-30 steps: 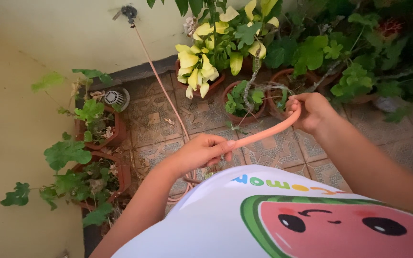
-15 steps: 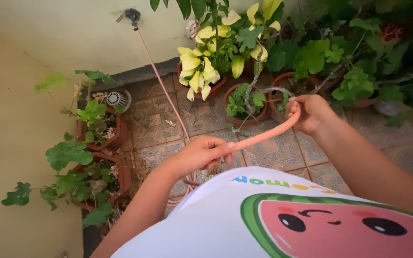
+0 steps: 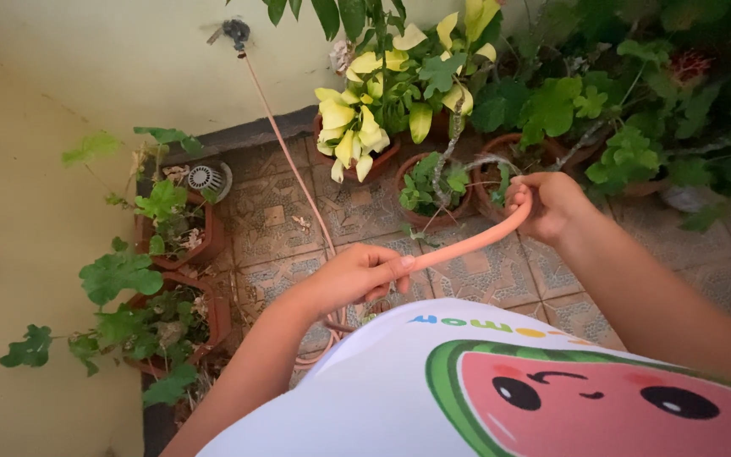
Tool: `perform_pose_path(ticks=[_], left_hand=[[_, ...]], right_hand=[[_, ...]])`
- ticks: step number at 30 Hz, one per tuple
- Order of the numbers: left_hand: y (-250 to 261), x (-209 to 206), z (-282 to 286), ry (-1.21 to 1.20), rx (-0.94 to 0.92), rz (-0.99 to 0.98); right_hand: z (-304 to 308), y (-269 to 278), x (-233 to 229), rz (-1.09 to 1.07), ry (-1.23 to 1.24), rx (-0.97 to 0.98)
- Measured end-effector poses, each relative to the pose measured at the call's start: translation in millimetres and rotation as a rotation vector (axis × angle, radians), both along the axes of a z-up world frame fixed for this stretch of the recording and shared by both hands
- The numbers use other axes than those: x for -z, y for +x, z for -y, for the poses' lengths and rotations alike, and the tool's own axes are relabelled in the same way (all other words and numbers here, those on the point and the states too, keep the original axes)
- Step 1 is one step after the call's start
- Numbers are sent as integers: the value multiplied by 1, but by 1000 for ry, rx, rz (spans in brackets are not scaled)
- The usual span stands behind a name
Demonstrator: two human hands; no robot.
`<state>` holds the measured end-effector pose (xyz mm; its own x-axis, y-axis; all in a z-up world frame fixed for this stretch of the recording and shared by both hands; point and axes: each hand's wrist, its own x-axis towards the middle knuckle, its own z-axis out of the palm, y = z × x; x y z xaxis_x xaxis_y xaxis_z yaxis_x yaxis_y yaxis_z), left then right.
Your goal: The person waters several potted plants on a tiled balcony using a pink hose. They move the hose from one pot to the next, directing water onto the soil and leaves of each plant.
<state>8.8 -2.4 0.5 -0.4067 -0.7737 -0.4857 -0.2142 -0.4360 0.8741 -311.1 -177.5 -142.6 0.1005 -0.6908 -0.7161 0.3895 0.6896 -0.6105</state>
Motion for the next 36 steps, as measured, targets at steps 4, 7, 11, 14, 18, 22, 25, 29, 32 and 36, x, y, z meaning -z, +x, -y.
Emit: perform_pose_path(ticks=[4, 7, 11, 14, 18, 22, 25, 29, 32, 36], left_hand=[[0, 5, 0, 6, -1, 4], [1, 3, 0, 7, -1, 8], [2, 7, 1, 9, 0, 13], [4, 7, 1, 9, 8, 15], [4, 4, 2, 24, -1, 0], [5, 5, 5, 28, 4, 7], [6, 9, 7, 34, 0, 0], [8, 5, 8, 31, 6, -8], [9, 6, 10, 36, 6, -8], [11, 6, 12, 31, 18, -23]], right_hand=[[3, 1, 9, -23, -16, -24], [1, 1, 7, -28, -11, -13], [2, 2, 6, -27, 16, -10], [3, 5, 7, -22, 16, 3], [2, 6, 3, -19, 11, 3], [-2, 5, -5, -43, 19, -26], [-3, 5, -5, 27, 34, -7], [-2, 2, -2, 46, 21, -10], [1, 2, -1, 40, 27, -31], [-1, 7, -7, 26, 41, -37]])
